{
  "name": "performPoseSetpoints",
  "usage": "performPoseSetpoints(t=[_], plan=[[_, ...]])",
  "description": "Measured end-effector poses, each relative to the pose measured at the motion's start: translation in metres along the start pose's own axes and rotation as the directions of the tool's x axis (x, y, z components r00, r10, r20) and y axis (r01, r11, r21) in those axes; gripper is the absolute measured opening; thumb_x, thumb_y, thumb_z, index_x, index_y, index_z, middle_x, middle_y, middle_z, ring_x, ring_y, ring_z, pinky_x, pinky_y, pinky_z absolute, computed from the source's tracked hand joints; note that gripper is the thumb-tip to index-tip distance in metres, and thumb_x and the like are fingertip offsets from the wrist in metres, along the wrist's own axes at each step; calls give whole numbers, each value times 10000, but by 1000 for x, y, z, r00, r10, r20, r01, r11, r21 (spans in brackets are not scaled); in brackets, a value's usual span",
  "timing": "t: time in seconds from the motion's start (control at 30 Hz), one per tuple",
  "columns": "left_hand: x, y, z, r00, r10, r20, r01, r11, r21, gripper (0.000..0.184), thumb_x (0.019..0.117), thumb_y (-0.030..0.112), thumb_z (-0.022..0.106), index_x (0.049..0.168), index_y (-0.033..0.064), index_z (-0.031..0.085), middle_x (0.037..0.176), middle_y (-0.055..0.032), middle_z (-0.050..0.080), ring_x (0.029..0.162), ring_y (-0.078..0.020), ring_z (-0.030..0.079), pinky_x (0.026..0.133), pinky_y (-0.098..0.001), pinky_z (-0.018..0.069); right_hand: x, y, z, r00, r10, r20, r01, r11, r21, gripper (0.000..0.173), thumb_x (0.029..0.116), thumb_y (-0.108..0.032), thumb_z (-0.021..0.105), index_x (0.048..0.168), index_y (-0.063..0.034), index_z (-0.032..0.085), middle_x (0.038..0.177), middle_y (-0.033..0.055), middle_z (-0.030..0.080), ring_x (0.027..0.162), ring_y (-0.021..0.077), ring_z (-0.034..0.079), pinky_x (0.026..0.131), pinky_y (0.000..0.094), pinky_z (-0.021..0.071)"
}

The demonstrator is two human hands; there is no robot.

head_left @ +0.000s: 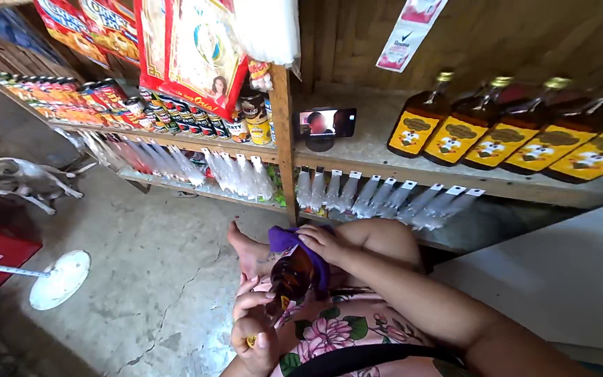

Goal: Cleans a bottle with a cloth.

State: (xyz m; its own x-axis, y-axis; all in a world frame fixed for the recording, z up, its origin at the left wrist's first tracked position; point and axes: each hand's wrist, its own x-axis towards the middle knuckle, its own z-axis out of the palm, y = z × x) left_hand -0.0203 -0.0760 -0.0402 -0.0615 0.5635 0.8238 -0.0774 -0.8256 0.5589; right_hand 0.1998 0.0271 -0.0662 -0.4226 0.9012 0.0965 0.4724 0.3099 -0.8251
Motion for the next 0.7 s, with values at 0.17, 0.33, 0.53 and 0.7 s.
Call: performPoseSetpoints(t=[0.17, 0.33, 0.53, 0.7], plan=[[3, -2, -3, 999, -2, -34, 2, 1000, 2, 294, 1066, 417, 448, 861, 304, 626, 1186, 151, 689, 1350, -131, 511, 1239, -468, 227, 9, -10, -3, 996, 70, 55, -70, 997, 8, 445, 1089, -263, 398, 1333, 31, 625, 1403, 226, 581, 1361, 312, 508, 1176, 428, 349], [2, -4, -2, 999, 16, -51, -16, 1000, 7, 284, 1058, 430, 469, 882, 311, 658, 1203, 147, 692, 1339, -144, 524, 1217, -440, 285, -14, -81, 18, 912, -400, 87, 407, 910, -83, 363, 1059, -282, 467, 1190, -70, 730, 1251, 153, 686, 1252, 309, 603, 1104, 521, 426], [4, -6, -3, 998, 8, -55, -8, 1000, 5, 278, 1058, 417, 466, 879, 301, 645, 1192, 131, 696, 1333, -158, 530, 1207, -432, 306, -4, -68, 25, 875, -484, -7, 482, 872, -88, 347, 1034, -301, 506, 1124, -65, 744, 1158, 146, 722, 1158, 298, 657, 1031, 510, 484], [11, -3, -7, 996, -84, -5, 83, 994, -70, 279, 1060, 417, 482, 882, 266, 633, 1076, 94, 705, 1104, -115, 647, 1001, -299, 497, -1, -38, 16, 964, -246, -97, 249, 968, 22, 393, 1062, -227, 439, 1226, 18, 699, 1253, 198, 685, 1250, 299, 611, 1114, 442, 432]])
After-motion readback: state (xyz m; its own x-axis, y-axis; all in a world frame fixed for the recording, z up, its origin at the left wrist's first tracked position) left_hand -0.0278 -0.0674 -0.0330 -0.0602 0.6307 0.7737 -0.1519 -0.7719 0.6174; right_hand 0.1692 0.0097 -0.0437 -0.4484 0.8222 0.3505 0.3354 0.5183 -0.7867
